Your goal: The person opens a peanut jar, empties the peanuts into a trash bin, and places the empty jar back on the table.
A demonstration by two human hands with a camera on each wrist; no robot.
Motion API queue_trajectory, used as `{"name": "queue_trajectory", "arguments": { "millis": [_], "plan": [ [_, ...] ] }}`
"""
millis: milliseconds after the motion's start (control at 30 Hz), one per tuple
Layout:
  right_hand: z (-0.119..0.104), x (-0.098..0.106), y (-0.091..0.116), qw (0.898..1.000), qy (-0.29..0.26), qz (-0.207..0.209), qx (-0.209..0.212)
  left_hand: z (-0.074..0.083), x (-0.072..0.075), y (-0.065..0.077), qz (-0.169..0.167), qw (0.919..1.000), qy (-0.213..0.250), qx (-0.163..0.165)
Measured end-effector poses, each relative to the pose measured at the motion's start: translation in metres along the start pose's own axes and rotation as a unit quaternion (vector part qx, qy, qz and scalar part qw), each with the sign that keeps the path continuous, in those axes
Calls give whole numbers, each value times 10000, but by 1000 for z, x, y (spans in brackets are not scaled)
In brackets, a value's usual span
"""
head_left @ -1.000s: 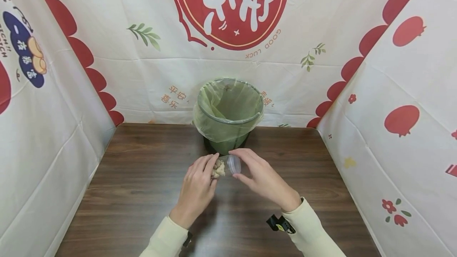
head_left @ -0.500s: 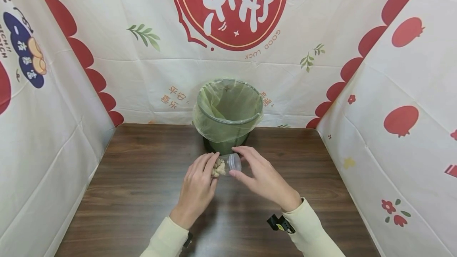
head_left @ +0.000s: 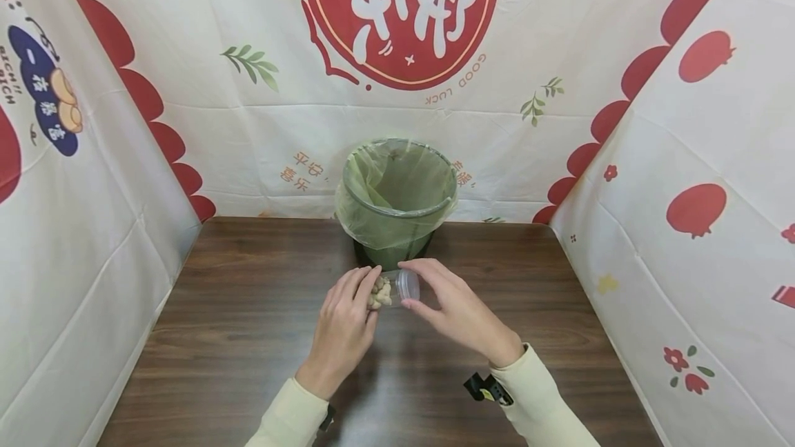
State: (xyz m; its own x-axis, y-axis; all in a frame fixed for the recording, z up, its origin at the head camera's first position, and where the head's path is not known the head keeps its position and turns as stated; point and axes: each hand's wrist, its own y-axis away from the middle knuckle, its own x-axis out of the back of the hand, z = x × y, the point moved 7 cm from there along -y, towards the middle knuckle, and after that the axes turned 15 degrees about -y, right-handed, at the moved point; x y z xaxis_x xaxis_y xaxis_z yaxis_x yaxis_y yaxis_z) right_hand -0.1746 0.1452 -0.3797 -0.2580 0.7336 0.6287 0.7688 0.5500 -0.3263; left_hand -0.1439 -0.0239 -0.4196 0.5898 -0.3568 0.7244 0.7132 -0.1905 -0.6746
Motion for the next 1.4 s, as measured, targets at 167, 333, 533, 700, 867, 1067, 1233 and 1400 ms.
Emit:
{"name": "queue_trajectory", "arguments": {
  "millis": [167, 333, 533, 700, 867, 1067, 1233, 1400],
  "plan": [
    [-4, -2, 1, 9986, 181, -119, 486, -1, -3, 2, -91, 9999, 53, 58],
    [-1, 0, 1, 9995, 192, -39, 245, -2, -5, 3, -149, 9998, 91, 107],
    [10, 3, 2, 9987, -83, 82, -488, -2, -5, 3, -90, 9998, 86, 130],
    [15, 1, 3, 9956, -491, 34, -799, -1, -4, 4, -5, 9999, 98, 96],
    [15, 1, 3, 9953, -576, -1, -773, 0, -3, 3, 49, 9999, 118, 74],
    [9, 3, 2, 9992, -264, 90, -299, -2, -5, 4, -38, 9998, 169, 114],
    [1, 3, 2, 9994, -82, 53, 328, -4, -8, 4, -228, 9991, 276, 229],
    [-3, 4, 2, 9983, 0, -5, 584, -4, -8, 4, -305, 9984, 373, 303]
  ]
}}
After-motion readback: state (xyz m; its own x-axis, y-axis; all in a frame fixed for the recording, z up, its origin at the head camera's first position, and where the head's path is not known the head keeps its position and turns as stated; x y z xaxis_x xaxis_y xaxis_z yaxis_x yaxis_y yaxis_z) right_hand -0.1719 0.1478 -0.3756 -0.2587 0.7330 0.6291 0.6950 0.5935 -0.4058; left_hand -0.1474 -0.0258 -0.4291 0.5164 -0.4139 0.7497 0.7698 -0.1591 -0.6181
